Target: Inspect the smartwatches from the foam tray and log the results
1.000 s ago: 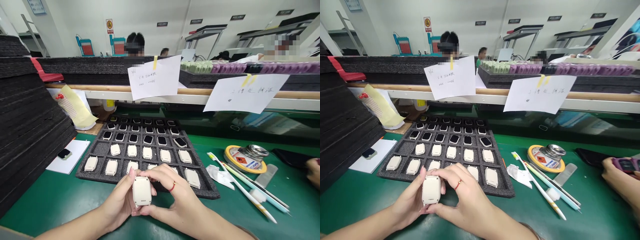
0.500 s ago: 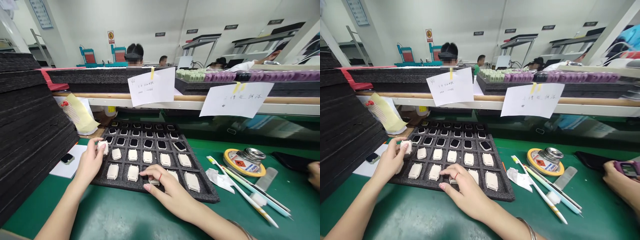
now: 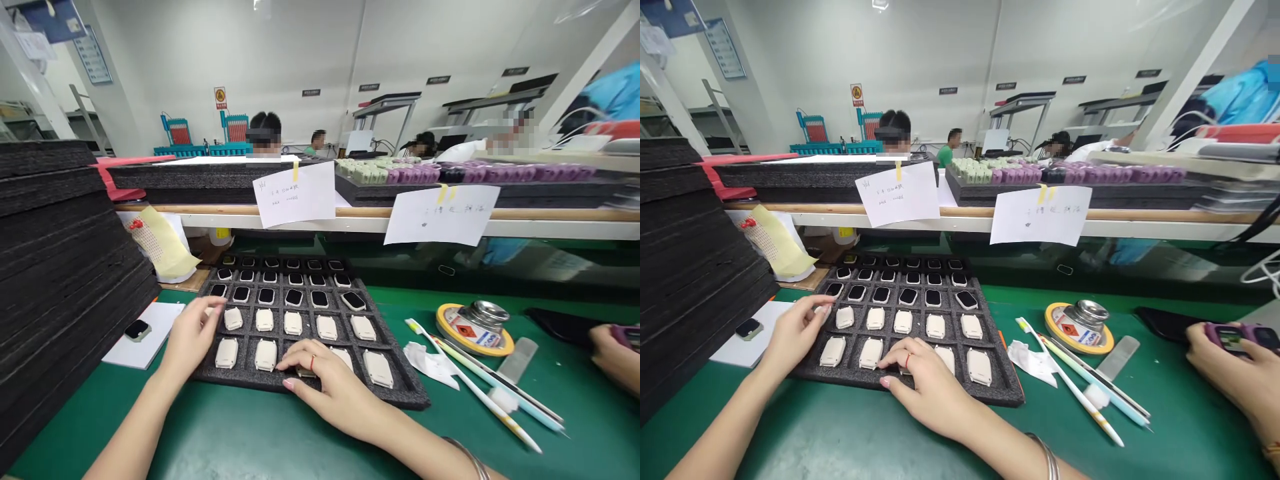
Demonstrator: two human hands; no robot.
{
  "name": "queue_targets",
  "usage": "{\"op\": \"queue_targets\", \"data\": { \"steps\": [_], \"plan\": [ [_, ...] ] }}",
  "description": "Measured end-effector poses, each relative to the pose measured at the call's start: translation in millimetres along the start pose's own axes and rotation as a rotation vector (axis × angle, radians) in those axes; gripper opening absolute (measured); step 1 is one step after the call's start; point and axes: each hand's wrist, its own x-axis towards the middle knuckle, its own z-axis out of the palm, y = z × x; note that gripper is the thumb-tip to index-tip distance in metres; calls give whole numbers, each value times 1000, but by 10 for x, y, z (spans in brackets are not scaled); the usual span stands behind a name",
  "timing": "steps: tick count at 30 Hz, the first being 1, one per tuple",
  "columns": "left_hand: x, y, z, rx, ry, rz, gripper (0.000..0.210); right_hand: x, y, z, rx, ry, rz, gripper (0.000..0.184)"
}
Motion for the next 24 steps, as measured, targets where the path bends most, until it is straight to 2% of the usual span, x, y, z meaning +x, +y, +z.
{"op": "queue_targets", "data": {
  "steps": [3,5,7,9,11,15,19,24],
  "plan": [
    [-147,237,163,-56,-157,128,27,146,31,-52,-56,27,-9,15],
    [-254,394,272,-72,-291,228,24,309,100,-114,-116,56,-2,16],
    [-337,507,343,-60,-373,281,18,510,214,-191,-203,85,17,19],
    [-380,561,369,-37,-401,282,17,726,356,-277,-309,94,57,29],
    [-389,571,361,-19,-403,258,20,933,490,-368,-415,62,107,31],
    [-380,557,329,11,-420,263,21,1243,617,-524,-576,-115,154,29],
    [-376,552,315,26,-441,284,21,1364,541,-592,-692,-254,157,28],
    [-384,530,299,30,-476,290,22,1329,419,-741,-821,-269,165,32]
  ]
}}
